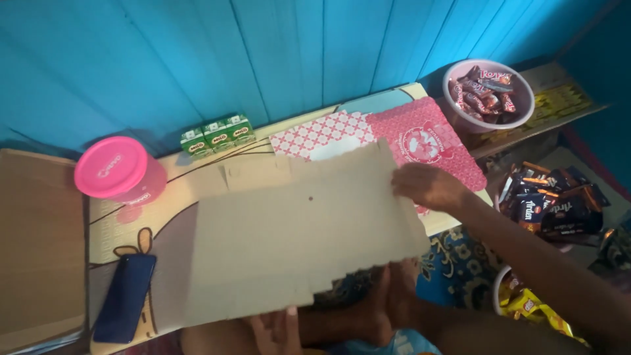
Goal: Applying decorative paper to a cardboard box component by folding and smoothing the edges.
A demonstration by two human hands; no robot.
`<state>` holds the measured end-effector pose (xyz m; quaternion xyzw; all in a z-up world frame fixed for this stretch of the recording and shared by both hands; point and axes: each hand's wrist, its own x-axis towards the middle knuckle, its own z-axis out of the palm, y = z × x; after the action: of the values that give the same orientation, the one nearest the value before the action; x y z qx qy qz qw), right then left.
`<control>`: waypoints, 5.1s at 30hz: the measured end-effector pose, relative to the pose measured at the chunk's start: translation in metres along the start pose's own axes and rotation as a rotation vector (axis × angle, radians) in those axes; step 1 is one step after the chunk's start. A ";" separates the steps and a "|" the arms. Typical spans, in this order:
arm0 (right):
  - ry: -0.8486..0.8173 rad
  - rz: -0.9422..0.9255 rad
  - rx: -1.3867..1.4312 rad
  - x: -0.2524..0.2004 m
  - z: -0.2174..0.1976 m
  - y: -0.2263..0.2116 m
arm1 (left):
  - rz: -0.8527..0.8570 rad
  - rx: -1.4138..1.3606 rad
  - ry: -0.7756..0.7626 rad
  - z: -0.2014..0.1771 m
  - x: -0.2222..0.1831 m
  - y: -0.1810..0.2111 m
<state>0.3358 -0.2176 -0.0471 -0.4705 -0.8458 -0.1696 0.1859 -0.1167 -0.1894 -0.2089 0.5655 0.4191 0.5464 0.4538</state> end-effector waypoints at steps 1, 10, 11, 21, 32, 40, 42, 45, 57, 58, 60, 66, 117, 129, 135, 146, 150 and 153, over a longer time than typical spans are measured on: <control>-0.019 0.061 -0.073 0.006 -0.002 -0.001 | -0.142 -0.174 -0.044 -0.001 0.000 -0.004; -0.026 0.720 -0.048 0.020 0.015 -0.010 | -0.652 0.246 -0.735 -0.027 0.061 0.044; 0.054 0.867 0.099 0.025 0.010 -0.017 | -0.574 0.317 -0.933 -0.024 0.070 0.062; -0.030 1.419 0.475 -0.011 0.030 -0.021 | 0.423 0.378 -0.987 0.125 0.142 0.181; -0.046 1.427 0.350 -0.006 0.068 -0.018 | 0.427 0.920 -1.011 0.286 0.172 0.091; 0.045 1.435 0.365 0.015 0.064 -0.007 | 0.460 0.980 -0.960 0.312 0.193 0.070; 0.062 1.409 0.346 0.022 0.060 -0.008 | 0.473 0.983 -0.951 0.317 0.197 0.064; 0.053 1.423 0.289 0.030 0.055 -0.015 | 0.472 0.926 -0.911 0.319 0.197 0.053; -0.102 1.311 0.147 0.041 0.053 -0.028 | 0.445 0.895 -0.891 0.319 0.196 0.053; -0.081 1.313 0.168 0.039 0.053 -0.027 | 0.445 0.908 -0.886 0.319 0.196 0.053; -0.059 1.315 0.186 0.041 0.054 -0.029 | 0.446 0.918 -0.881 0.321 0.196 0.053; -0.200 1.255 0.036 0.026 0.070 -0.030 | 0.443 0.928 -0.892 0.322 0.198 0.053; -0.348 1.138 -0.236 -0.029 0.091 -0.049 | 0.450 0.957 -0.927 0.315 0.178 0.066; -0.422 1.298 0.047 0.000 0.059 -0.057 | 0.475 0.974 -0.912 0.318 0.175 0.056; -0.395 1.288 0.032 -0.004 0.060 -0.058 | 0.466 0.979 -0.927 0.314 0.172 0.060; -0.391 1.395 0.275 0.002 0.042 -0.053 | 0.475 0.994 -0.940 0.302 0.139 0.053; -0.442 1.396 0.252 0.003 0.042 -0.051 | 0.506 0.982 -0.919 0.302 0.139 0.051; -0.418 1.427 0.304 0.016 0.038 -0.055 | 0.497 0.989 -0.918 0.304 0.138 0.052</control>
<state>0.2747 -0.2157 -0.0791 -0.8951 -0.3680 0.2029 0.1491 0.1928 -0.0845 -0.1233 0.9562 0.2434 0.0868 0.1372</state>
